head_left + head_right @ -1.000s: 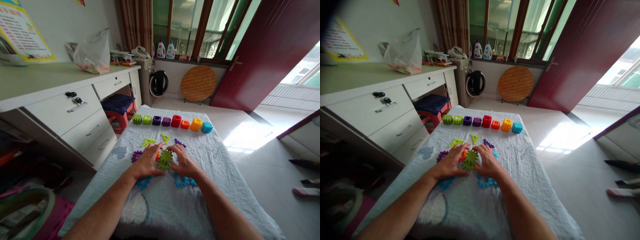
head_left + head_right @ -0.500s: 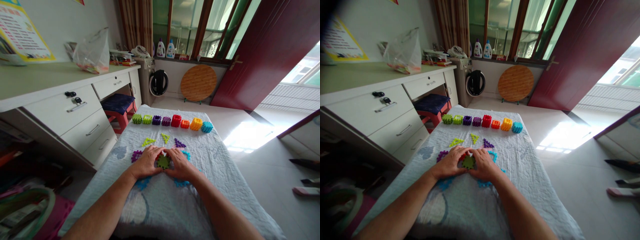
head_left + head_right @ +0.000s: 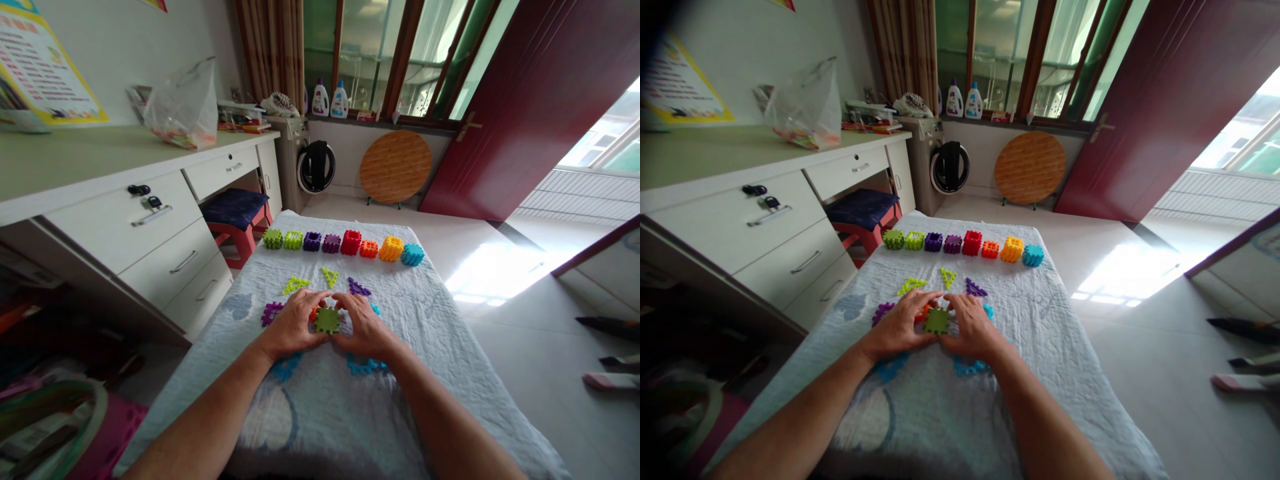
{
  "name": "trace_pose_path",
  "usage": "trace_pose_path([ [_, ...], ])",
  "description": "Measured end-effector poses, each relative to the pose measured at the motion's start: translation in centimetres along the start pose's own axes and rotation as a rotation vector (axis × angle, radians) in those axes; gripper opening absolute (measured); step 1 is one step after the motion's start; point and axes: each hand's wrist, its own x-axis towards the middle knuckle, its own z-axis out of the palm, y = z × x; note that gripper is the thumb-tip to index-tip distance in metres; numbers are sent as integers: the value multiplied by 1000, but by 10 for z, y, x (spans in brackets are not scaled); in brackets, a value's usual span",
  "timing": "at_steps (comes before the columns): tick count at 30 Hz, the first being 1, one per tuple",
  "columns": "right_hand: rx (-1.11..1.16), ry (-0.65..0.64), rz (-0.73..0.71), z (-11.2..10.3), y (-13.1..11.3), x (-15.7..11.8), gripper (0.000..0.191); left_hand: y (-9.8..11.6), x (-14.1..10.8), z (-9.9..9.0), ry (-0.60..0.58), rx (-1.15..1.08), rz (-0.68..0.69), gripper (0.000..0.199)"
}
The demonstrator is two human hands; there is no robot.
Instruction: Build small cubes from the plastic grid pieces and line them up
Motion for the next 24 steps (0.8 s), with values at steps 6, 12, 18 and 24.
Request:
trace_pose_path([
  [6,11,25,-13,1,-1,1,55,-2,0,2,27,90,29,72],
  [12,46,43,7,-1,-2,1,50,2,3,3,6,188,56,55],
  [18,79,42,-16,-3,2,0,48,7,7,6,5,241,56,53],
  [24,54,26,1,-3,3,0,51,8,9,5,-2,214,59,54],
])
